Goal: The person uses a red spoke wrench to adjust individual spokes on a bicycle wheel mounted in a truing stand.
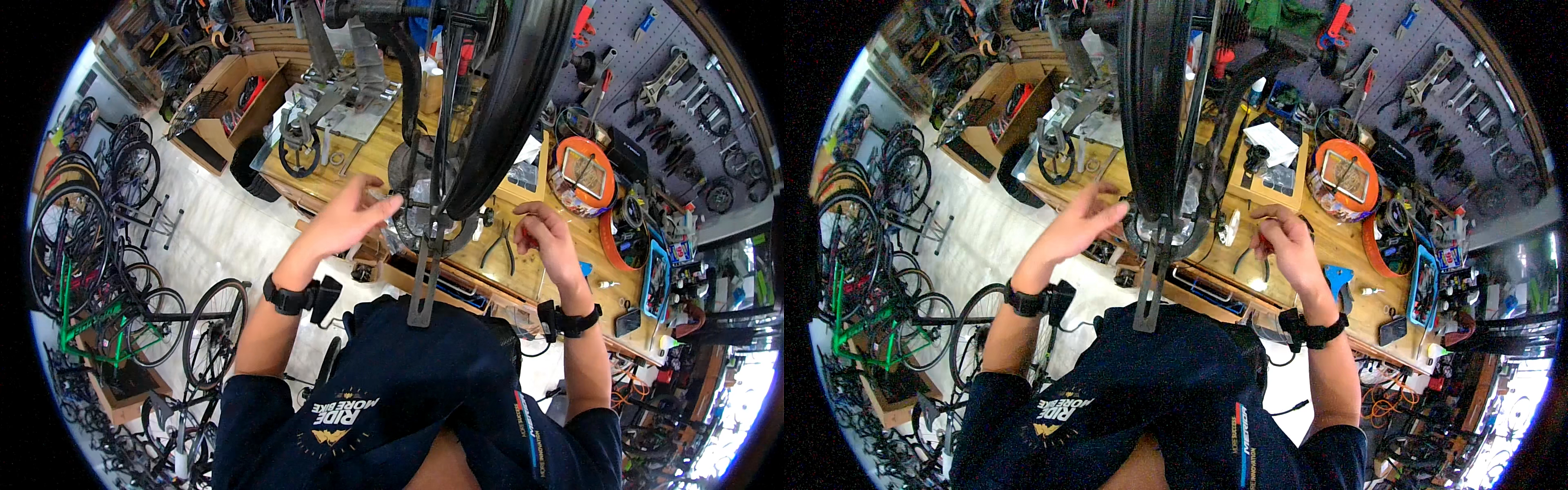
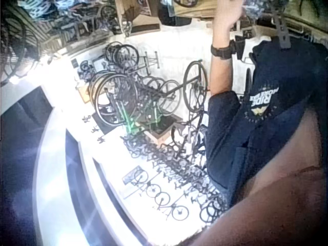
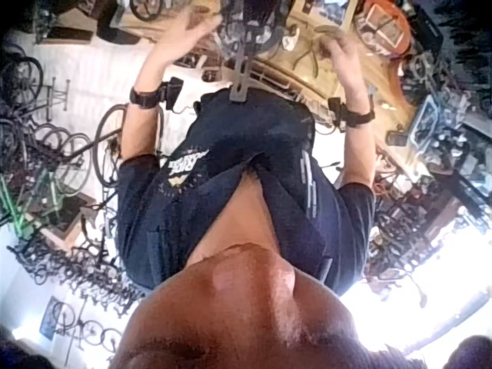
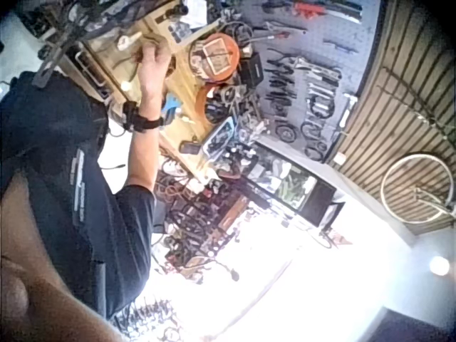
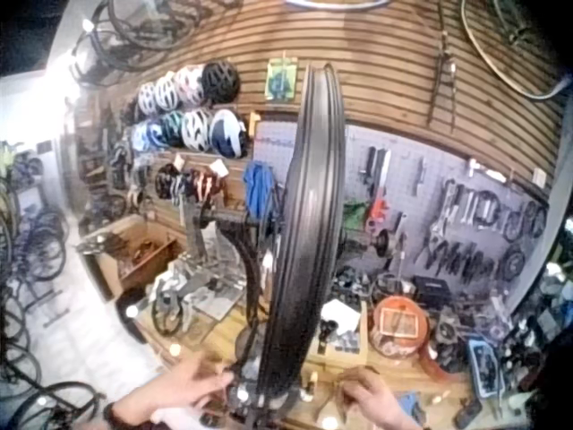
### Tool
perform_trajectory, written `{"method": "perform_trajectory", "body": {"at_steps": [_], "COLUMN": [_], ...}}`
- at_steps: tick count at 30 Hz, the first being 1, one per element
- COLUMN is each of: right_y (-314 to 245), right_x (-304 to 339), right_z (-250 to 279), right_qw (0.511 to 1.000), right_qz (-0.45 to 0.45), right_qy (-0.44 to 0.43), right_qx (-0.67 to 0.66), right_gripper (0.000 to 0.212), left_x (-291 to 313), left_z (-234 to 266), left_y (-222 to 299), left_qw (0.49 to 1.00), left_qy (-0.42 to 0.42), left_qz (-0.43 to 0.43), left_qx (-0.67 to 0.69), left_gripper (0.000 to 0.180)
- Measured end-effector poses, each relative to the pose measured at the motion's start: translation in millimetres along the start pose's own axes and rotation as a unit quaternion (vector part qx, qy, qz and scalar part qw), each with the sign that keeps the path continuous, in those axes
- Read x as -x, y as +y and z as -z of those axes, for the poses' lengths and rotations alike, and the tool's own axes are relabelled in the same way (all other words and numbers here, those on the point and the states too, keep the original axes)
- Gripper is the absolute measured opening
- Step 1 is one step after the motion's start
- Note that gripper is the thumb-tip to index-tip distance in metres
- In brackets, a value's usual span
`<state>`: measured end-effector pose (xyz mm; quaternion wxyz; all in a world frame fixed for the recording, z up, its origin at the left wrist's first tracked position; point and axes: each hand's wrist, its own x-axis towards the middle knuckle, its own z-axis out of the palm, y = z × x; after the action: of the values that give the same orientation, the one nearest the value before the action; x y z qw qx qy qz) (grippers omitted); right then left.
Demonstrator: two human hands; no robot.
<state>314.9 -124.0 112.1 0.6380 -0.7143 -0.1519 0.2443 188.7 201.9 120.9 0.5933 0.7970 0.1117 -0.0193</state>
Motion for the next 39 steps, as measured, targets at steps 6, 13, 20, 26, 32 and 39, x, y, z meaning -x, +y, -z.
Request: {"method": "perform_trajectory", "body": {"at_steps": [6,13,20,26,32,39], "right_y": [8.3,4.3,-3.5,-11.9,-10.7,4.6], "right_x": [-11.6,-13.7,-21.1,-22.0,6.9,59.3], "right_z": [-16.8,-37.4,-70.2,-85.7,-103.5,-114.2], "right_qw": [0.996,0.995,0.994,0.990,0.969,0.951], "right_qz": [0.007,0.031,0.056,0.062,0.078,0.054], "right_qy": [-0.054,-0.063,-0.043,0.093,0.235,0.305], "right_qx": [0.072,0.070,0.083,0.086,-0.013,-0.024], "right_gripper": [0.030,0.031,0.029,0.026,0.019,0.020], "left_x": [6.7,2.6,-8.2,-11.6,-21.9,-37.4], "left_z": [-32.0,-16.2,23.5,30.1,58.5,61.5], "left_y": [-18.6,-36.7,-43.4,-39.5,-22.0,58.9], "left_qw": [0.973,0.962,0.983,0.970,0.976,0.955], "left_qy": [0.003,0.033,-0.051,-0.108,-0.097,-0.148], "left_qz": [-0.034,-0.024,-0.036,-0.020,-0.147,-0.250], "left_qx": [0.229,0.268,0.174,0.215,-0.128,0.068], "left_gripper": [0.056,0.055,0.055,0.057,0.054,0.058]}}
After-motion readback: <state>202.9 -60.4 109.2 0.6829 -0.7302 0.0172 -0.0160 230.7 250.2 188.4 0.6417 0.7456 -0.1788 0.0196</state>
